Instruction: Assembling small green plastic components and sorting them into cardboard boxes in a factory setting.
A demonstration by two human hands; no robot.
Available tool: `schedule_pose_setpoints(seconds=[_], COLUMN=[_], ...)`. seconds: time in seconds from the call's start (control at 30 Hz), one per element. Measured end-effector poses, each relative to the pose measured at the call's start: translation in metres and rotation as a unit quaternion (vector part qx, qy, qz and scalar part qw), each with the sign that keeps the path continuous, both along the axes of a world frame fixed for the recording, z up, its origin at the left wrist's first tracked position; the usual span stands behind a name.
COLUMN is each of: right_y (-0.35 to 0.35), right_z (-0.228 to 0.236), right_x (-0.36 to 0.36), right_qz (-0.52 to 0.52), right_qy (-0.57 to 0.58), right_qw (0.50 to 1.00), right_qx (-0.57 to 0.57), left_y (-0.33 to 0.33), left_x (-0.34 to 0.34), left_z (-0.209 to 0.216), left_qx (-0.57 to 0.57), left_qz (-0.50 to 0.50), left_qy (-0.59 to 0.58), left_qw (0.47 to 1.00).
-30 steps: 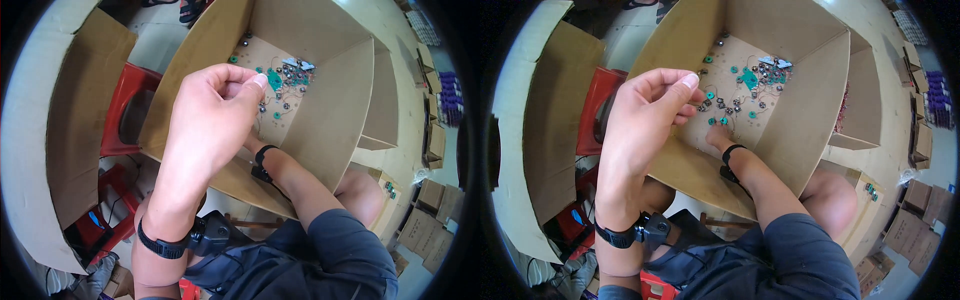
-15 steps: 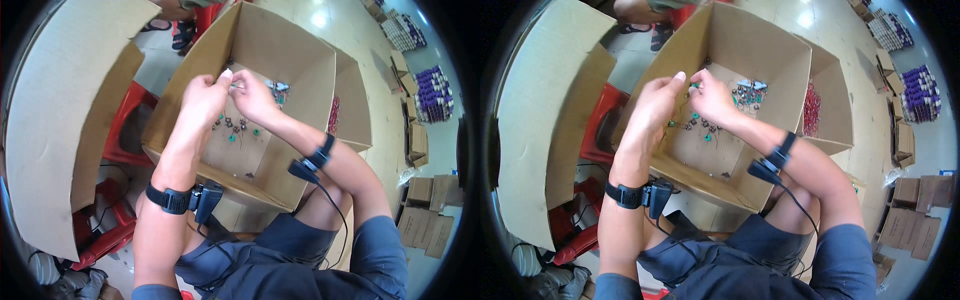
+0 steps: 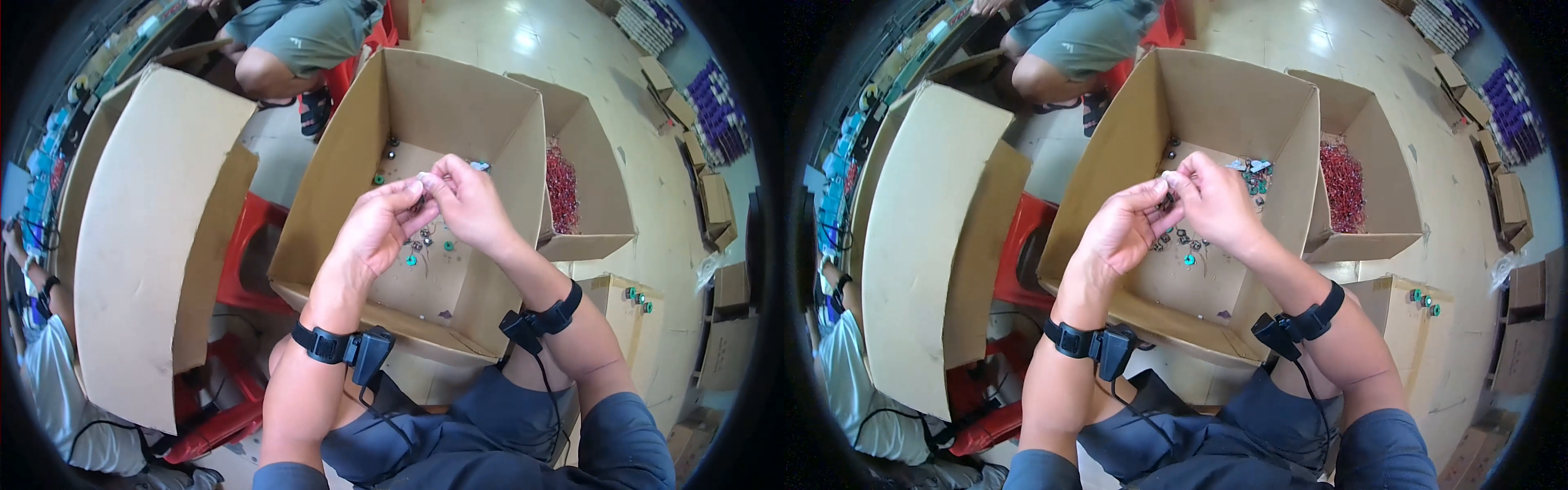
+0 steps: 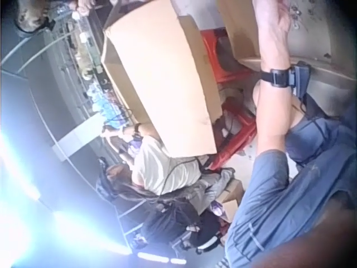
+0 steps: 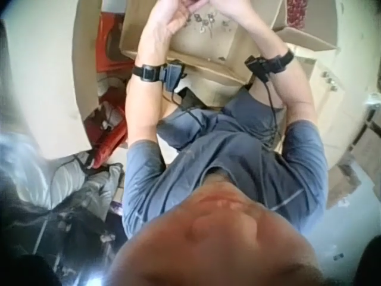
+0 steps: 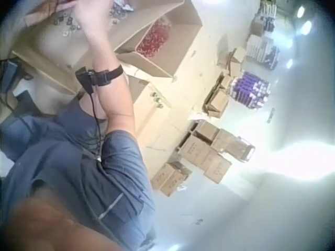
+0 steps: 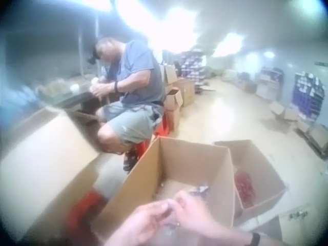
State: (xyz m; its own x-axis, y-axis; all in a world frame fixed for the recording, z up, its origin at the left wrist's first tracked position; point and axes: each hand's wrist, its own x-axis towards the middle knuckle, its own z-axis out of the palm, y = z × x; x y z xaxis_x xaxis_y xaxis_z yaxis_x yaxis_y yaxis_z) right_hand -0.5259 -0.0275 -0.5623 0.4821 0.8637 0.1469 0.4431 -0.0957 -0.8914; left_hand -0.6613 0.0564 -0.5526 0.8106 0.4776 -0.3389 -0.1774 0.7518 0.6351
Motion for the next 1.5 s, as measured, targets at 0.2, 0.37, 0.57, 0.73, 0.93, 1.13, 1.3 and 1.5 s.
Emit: schedule_pose_setpoints(seconds=[0.2, 0.37, 0.57, 0.73, 0.93, 1.13, 1.3, 1.5], right_y=[0.0, 0.0, 0.0, 0.0, 0.0, 0.005, 0.009, 0.01], right_z=[0.007, -0.007, -0.005, -0.002, 0.001, -0.002, -0.011, -0.012], right_x=[0.01, 0.017, 0.015, 0.016, 0.017, 0.02, 0.022, 0.021], right_qz=[0.014, 0.039, 0.028, 0.016, 0.033, -0.003, -0.038, -0.05], right_qy=[-0.014, -0.057, -0.064, -0.009, 0.071, 0.05, 0.048, 0.064], right_qw=[1.0, 0.997, 0.998, 0.999, 0.996, 0.999, 0.998, 0.997], right_qx=[0.008, -0.027, -0.006, 0.049, 0.039, 0.018, -0.006, -0.007], left_y=[0.002, 0.002, 0.002, -0.002, -0.003, -0.003, -0.006, -0.008], left_x=[0.002, 0.006, 0.009, 0.009, 0.011, 0.012, 0.012, 0.013], left_z=[0.003, -0.006, -0.012, -0.005, -0.001, -0.008, -0.001, -0.003], left_qx=[-0.05, -0.002, 0.025, -0.048, -0.018, 0.022, 0.025, 0.068], left_qz=[0.006, 0.068, 0.038, -0.002, 0.045, 0.067, 0.088, 0.089], left_qy=[0.023, 0.031, 0.03, 0.055, 0.024, 0.026, 0.007, 0.009], left_qw=[0.998, 0.997, 0.999, 0.997, 0.999, 0.997, 0.996, 0.994])
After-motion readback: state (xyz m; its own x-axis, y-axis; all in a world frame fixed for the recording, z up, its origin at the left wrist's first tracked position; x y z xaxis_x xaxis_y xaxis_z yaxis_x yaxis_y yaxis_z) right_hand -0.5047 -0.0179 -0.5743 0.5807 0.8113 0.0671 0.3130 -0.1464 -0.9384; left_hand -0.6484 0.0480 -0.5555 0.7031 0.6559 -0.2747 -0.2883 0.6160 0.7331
